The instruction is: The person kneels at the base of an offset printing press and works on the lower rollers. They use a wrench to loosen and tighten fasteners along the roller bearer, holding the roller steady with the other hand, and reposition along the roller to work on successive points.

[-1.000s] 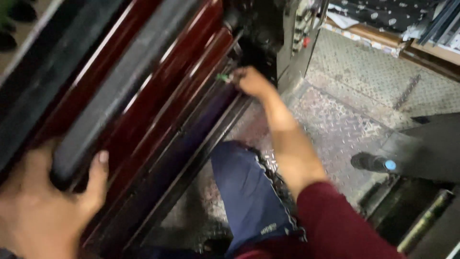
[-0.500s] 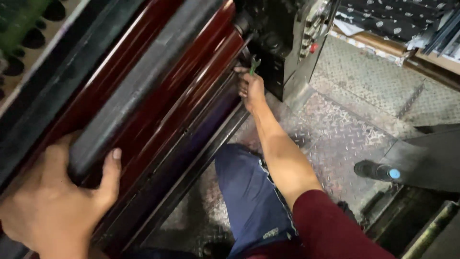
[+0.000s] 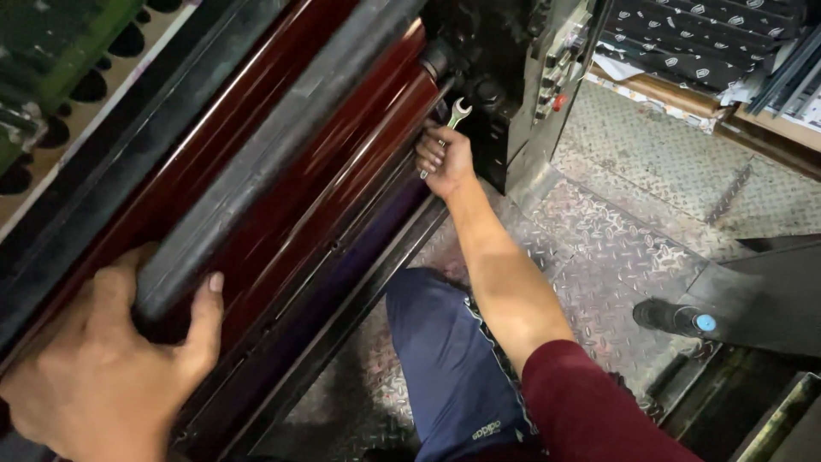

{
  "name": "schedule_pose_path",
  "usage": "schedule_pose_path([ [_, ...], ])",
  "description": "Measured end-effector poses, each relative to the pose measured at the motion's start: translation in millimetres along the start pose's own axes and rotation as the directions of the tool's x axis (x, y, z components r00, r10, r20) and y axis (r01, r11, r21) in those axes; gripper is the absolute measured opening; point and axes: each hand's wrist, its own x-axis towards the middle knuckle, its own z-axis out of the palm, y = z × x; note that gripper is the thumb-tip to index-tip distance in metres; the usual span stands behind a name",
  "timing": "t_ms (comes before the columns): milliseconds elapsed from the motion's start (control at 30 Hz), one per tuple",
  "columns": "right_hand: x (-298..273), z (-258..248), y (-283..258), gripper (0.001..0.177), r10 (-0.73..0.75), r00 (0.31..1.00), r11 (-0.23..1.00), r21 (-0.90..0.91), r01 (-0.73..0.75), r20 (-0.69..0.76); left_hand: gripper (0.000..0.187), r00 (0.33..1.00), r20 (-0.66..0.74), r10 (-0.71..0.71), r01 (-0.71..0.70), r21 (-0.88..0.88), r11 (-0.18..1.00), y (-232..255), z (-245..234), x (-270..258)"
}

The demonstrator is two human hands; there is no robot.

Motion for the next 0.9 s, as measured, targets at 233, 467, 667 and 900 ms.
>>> schedule_pose_path([
  [233, -19, 3, 61, 0.027, -0.75, 0.65, 0.179, -0.91, 0.373, 0.12, 0.05, 0.998, -0.057, 0.02, -0.021, -0.025, 0.999, -1, 4, -2],
  [467, -23, 26, 81, 0.036, -0.821, 0.57, 0.076, -0.987, 0.143, 0.02, 0.05, 1.0, 0.026, 0.0, 0.001, -0.001, 1.0, 1, -5, 6],
  [667, -21, 19, 94, 0.039, -0.803, 0.594, 0.153, -0.953, 0.261, 0.034, 0.053, 0.996, 0.081, 0.048, -0.041, -0.082, 0.996, -3, -1, 3],
  [900, -21, 9, 100, 0.034, -0.805, 0.57, 0.035, -0.946, 0.322, 0.164, 0.056, 0.989, 0.134, 0.061, -0.044, -0.125, 0.991, -4, -1, 6],
])
